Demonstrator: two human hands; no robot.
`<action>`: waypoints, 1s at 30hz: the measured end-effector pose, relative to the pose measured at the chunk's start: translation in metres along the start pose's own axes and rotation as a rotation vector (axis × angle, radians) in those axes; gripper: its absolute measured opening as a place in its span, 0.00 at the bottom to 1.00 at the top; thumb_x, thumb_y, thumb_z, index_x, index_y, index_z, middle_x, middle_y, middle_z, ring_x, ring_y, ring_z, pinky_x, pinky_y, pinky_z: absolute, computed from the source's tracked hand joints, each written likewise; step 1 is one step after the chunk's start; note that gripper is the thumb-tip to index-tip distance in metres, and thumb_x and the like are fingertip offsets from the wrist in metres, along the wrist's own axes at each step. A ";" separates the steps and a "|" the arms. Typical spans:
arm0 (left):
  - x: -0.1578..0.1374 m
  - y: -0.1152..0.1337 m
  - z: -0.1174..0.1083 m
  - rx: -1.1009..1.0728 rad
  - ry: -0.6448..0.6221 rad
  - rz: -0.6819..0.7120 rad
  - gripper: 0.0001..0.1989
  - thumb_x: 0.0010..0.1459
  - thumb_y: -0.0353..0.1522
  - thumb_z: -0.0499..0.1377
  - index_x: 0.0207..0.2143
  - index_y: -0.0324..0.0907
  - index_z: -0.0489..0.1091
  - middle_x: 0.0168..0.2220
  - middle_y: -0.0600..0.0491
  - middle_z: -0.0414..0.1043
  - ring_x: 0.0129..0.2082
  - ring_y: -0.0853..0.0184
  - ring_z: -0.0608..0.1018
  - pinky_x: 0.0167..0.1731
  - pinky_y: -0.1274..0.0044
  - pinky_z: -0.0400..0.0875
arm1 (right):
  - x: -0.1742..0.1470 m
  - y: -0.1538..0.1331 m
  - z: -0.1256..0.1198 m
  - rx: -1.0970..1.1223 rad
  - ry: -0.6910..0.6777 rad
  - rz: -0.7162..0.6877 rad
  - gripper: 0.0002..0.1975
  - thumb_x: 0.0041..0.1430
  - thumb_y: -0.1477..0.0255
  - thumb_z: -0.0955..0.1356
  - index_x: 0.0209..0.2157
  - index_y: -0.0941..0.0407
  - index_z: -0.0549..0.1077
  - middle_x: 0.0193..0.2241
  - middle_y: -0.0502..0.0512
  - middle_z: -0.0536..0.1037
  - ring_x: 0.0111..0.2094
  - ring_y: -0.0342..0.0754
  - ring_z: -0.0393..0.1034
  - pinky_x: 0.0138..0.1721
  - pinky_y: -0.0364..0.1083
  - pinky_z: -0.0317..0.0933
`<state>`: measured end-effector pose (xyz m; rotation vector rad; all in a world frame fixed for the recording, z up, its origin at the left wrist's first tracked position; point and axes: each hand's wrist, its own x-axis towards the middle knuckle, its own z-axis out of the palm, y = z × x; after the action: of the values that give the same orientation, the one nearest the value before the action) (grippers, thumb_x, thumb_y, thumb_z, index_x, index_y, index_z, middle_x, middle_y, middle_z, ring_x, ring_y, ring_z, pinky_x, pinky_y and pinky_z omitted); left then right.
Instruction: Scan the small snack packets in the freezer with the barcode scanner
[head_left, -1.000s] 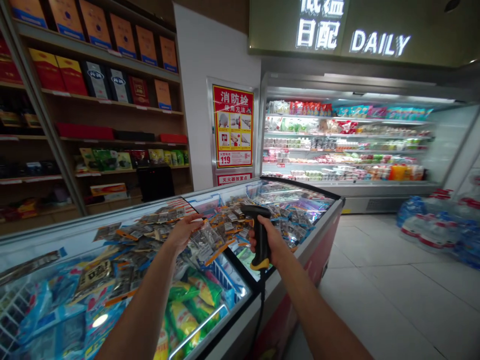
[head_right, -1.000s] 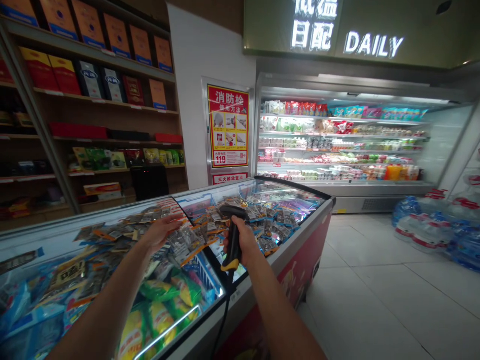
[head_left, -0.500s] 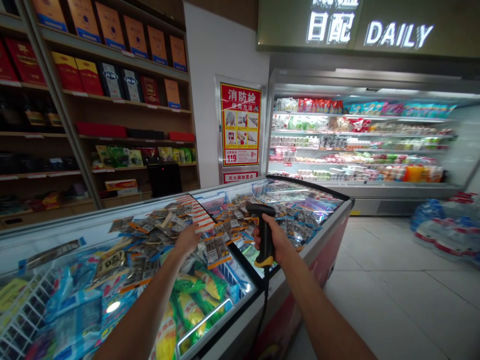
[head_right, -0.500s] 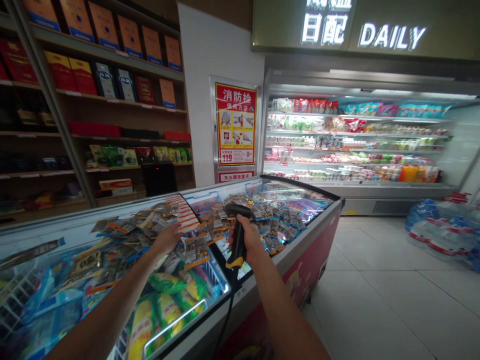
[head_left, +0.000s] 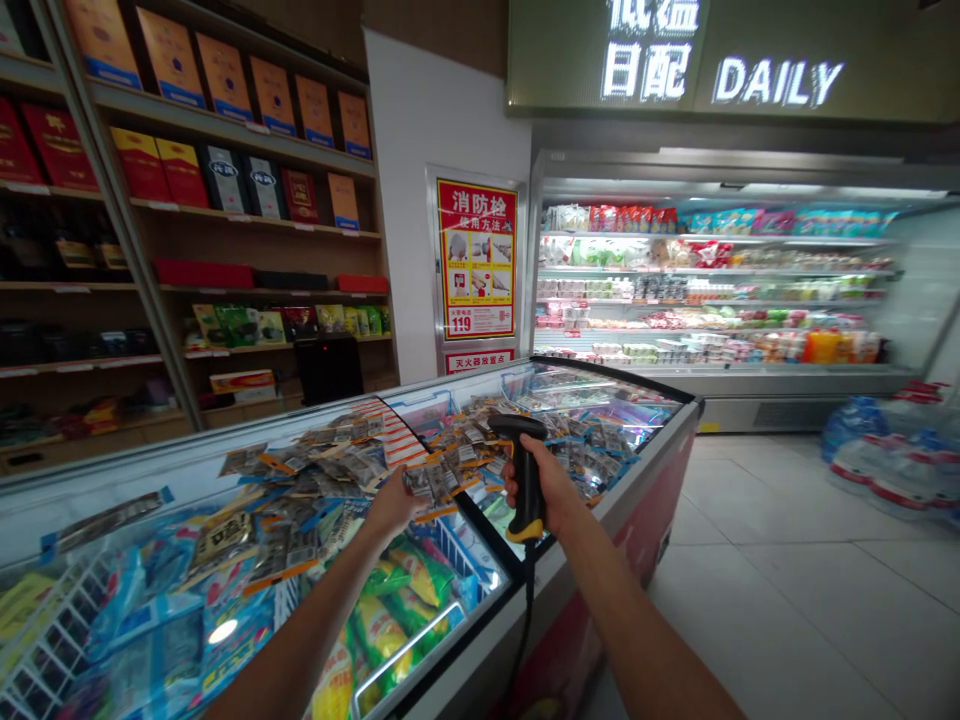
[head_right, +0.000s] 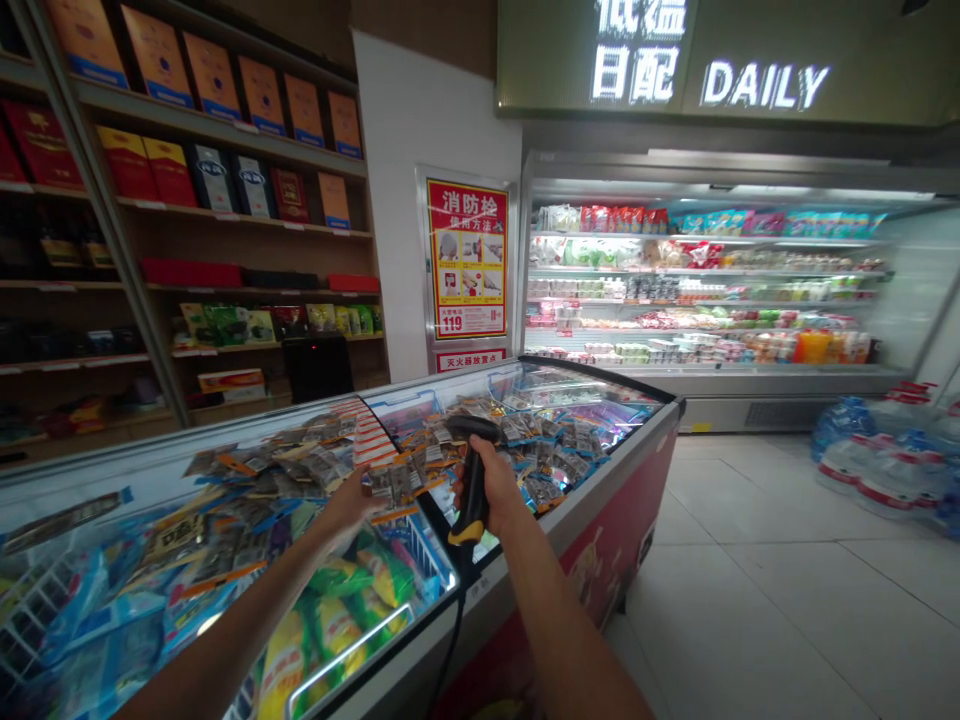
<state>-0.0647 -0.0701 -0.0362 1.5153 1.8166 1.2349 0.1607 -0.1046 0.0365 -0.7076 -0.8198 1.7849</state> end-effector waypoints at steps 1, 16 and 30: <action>0.005 -0.001 0.000 -0.097 0.045 -0.004 0.31 0.32 0.29 0.60 0.45 0.38 0.61 0.24 0.55 0.69 0.25 0.65 0.72 0.25 0.77 0.63 | -0.001 0.000 0.001 0.001 -0.001 0.006 0.13 0.47 0.61 0.62 0.26 0.57 0.63 0.13 0.45 0.64 0.12 0.39 0.58 0.13 0.39 0.54; 0.042 0.046 0.053 -0.558 0.064 0.122 0.26 0.34 0.25 0.57 0.42 0.37 0.63 0.22 0.59 0.65 0.22 0.73 0.68 0.25 0.80 0.61 | -0.002 -0.005 0.009 -0.023 -0.032 0.048 0.13 0.48 0.60 0.61 0.25 0.57 0.62 0.13 0.45 0.64 0.11 0.38 0.58 0.12 0.39 0.53; 0.068 0.074 0.074 -0.358 0.163 0.059 0.23 0.37 0.24 0.57 0.41 0.40 0.64 0.23 0.57 0.65 0.21 0.72 0.69 0.22 0.80 0.61 | 0.002 -0.034 -0.016 0.047 0.060 -0.111 0.12 0.46 0.61 0.63 0.26 0.56 0.62 0.14 0.45 0.65 0.12 0.38 0.58 0.13 0.39 0.53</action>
<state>0.0146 0.0181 0.0031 1.3065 1.5471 1.6518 0.1907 -0.0906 0.0537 -0.6687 -0.7598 1.6702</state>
